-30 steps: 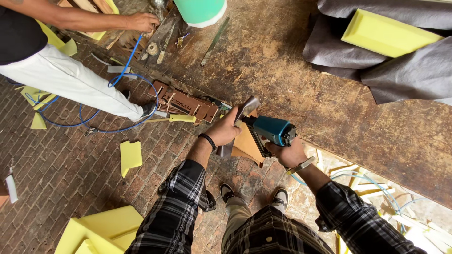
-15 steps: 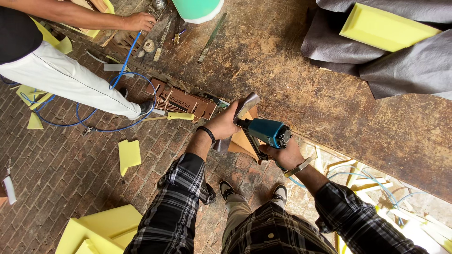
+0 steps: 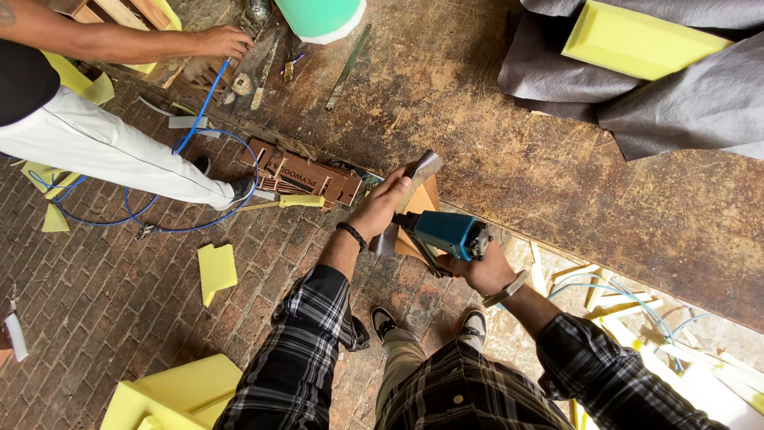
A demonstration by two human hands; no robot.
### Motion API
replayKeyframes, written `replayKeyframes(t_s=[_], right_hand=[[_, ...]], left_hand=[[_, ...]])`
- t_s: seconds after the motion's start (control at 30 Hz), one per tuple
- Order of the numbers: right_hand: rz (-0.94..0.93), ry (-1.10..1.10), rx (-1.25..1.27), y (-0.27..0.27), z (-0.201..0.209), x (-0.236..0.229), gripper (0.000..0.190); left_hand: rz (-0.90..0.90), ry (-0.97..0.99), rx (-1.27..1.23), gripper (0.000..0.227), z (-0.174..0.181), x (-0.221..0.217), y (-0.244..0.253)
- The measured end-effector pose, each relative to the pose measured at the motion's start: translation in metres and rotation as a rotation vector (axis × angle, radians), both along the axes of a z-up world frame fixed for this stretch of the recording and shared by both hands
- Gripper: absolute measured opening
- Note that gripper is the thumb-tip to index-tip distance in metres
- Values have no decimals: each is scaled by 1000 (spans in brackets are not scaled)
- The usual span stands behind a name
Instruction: The person staples dark fabric onto a long wooden frame using a pneumatic staple gun. They repeatedly fold the fabric edges and drive staples along the length of the frame, adjusting the material as needed.
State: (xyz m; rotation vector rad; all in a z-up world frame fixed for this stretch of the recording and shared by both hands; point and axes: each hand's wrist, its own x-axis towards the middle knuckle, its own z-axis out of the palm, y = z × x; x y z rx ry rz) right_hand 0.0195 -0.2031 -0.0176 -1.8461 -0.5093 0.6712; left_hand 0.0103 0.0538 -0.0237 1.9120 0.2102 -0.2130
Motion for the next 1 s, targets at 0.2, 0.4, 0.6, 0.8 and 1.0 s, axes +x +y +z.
replayKeyframes(t_s=[0.2,0.4,0.6,0.8,1.0], right_hand=[[136,-226,-133,4,-7,0,44],[9,164,-382,-10,-19,3,41],[-117,257,-275,-50,-51,-20,38],[12,277,-462,-69,-83,-71,37],[-76,120,-585,-46,-99,-131,40]], left_hand=[[-8,16,27,69,3,-3,3],[16,-8,180,73,9,-3,10],[50,295,426,44,44,1,-11],[-177,152,395,39,114,0,-56],[-332,-168,-111,27,160,7,6]])
